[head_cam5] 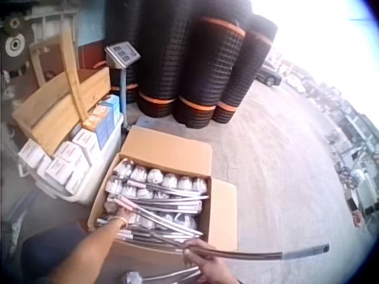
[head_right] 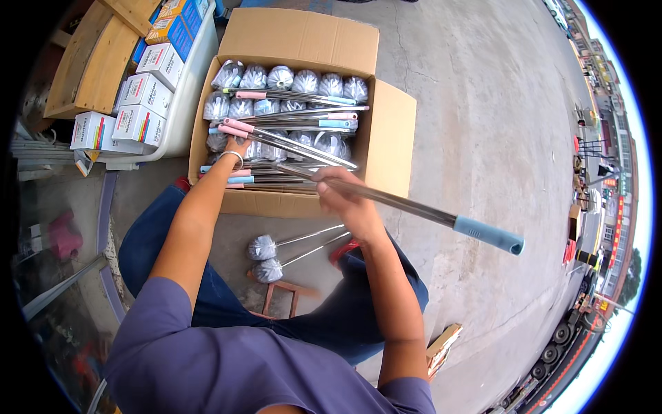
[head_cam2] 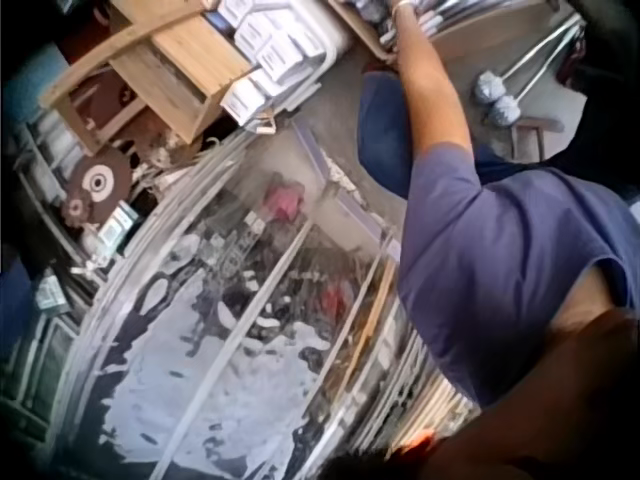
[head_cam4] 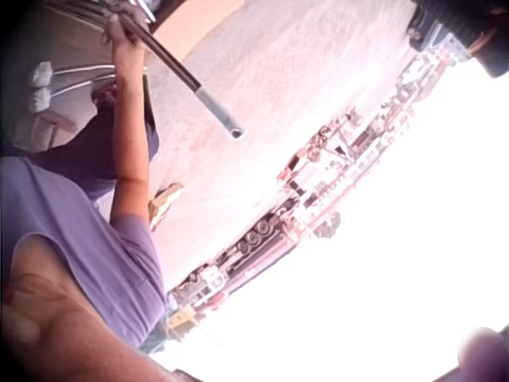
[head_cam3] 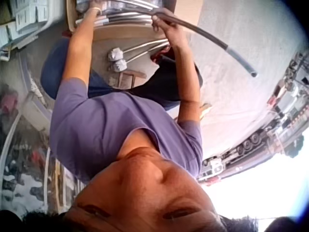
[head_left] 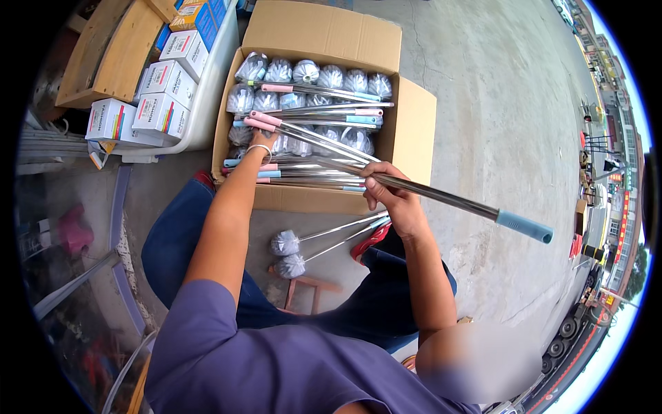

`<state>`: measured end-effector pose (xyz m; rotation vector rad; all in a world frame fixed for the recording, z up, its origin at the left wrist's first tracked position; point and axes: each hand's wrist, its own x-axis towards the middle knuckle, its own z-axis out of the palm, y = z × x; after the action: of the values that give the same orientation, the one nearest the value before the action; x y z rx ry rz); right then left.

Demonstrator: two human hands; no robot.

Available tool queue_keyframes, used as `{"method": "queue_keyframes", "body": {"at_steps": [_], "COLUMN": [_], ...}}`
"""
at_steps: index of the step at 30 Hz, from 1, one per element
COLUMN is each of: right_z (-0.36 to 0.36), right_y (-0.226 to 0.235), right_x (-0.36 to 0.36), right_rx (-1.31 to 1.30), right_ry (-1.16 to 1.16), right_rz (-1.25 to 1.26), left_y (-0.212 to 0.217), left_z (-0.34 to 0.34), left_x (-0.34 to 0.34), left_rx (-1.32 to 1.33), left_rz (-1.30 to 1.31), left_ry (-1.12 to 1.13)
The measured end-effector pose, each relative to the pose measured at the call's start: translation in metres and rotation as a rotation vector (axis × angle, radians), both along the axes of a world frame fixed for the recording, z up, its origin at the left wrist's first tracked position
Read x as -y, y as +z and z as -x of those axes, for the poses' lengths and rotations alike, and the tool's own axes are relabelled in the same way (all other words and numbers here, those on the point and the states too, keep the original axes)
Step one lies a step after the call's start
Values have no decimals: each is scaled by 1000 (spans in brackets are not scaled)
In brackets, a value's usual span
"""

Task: The person sits on the ground and repeatedly picks up a metal rod and a plastic-wrapped duster head from a cardboard box. They attach the duster head to the rod, then place the assembled duster on the ground beside them. This process is repeated multiple times.

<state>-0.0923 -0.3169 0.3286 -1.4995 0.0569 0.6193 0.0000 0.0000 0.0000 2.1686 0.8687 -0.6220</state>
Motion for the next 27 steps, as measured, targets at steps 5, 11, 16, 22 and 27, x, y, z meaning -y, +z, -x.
{"method": "queue_keyframes", "body": {"at_steps": [5,11,16,22,27], "right_z": [-12,-10,-15,-1,17], "right_y": [7,-13,-2,-13,-12], "right_x": [-4,6,3,-13,-42], "right_rx": [57,188,-135,14,330], "right_ry": [-11,89,97,-13,-90], "right_rz": [-110,20,-301,-88,-24], "left_y": [5,34,105,241,295], "left_z": [-29,-10,18,55,90], "left_x": [-7,16,-16,32,63], "left_rx": [-111,-100,-350,-193,5], "left_rz": [236,394,781,1107,1509], "left_ry": [102,259,372,126,107]}}
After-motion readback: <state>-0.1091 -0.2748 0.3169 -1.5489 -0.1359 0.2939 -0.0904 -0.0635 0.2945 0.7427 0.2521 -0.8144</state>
